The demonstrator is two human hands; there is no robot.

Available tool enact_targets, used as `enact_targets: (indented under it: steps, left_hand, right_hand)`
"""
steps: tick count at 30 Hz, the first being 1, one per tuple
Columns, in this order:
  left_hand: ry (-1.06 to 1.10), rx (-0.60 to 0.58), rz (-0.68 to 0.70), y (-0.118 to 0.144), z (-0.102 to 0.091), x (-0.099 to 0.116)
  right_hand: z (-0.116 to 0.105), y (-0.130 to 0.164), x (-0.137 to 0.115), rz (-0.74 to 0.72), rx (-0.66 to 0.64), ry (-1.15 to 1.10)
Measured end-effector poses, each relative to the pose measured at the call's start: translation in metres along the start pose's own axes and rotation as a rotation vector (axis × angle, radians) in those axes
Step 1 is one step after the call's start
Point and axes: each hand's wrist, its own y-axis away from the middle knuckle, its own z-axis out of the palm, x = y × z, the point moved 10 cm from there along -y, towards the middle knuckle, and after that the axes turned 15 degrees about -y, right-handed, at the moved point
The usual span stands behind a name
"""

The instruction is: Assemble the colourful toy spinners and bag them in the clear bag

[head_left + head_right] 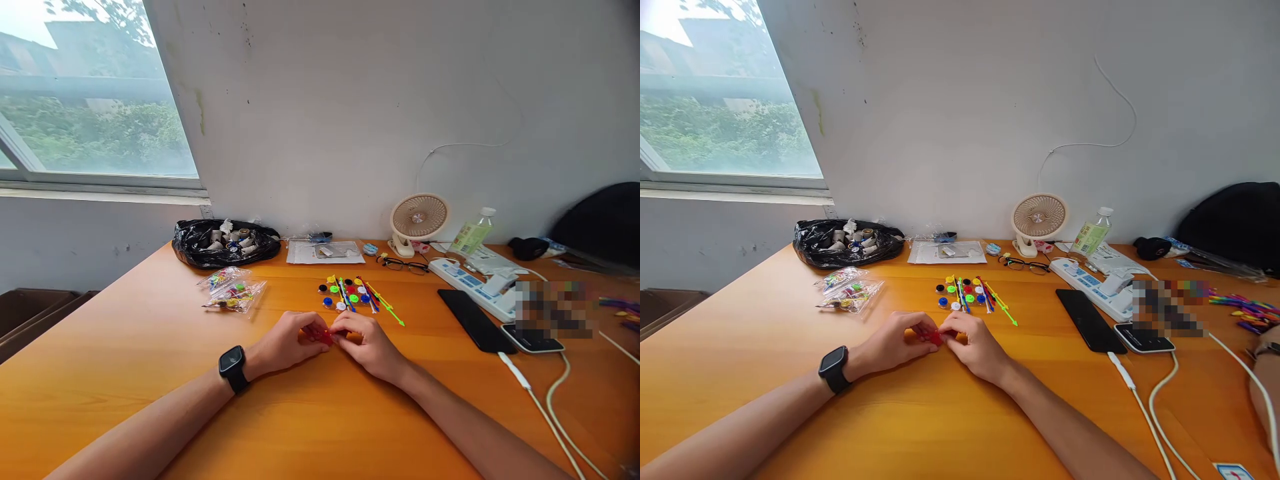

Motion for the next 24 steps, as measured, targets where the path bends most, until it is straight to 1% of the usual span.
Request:
enact_targets:
  steps: [8,15,24]
  left_hand:
    - [-0.029,-0.012,-0.015,0.0,0.003,-0.005]
    - [-0.07,-0.004,0.005,-0.001,0.001,-0.001]
    - [-0.155,0.012,0.043,0.0,0.001,0.001]
  right_hand:
    - [0.003,0.004,-0.003,-0.057,0.031,0.066]
    - [0.01,0.005,-0.006,-0.105,-0.027,0.115]
    - [0.017,0.005,-0.013,-0.06,-0.103,0.102]
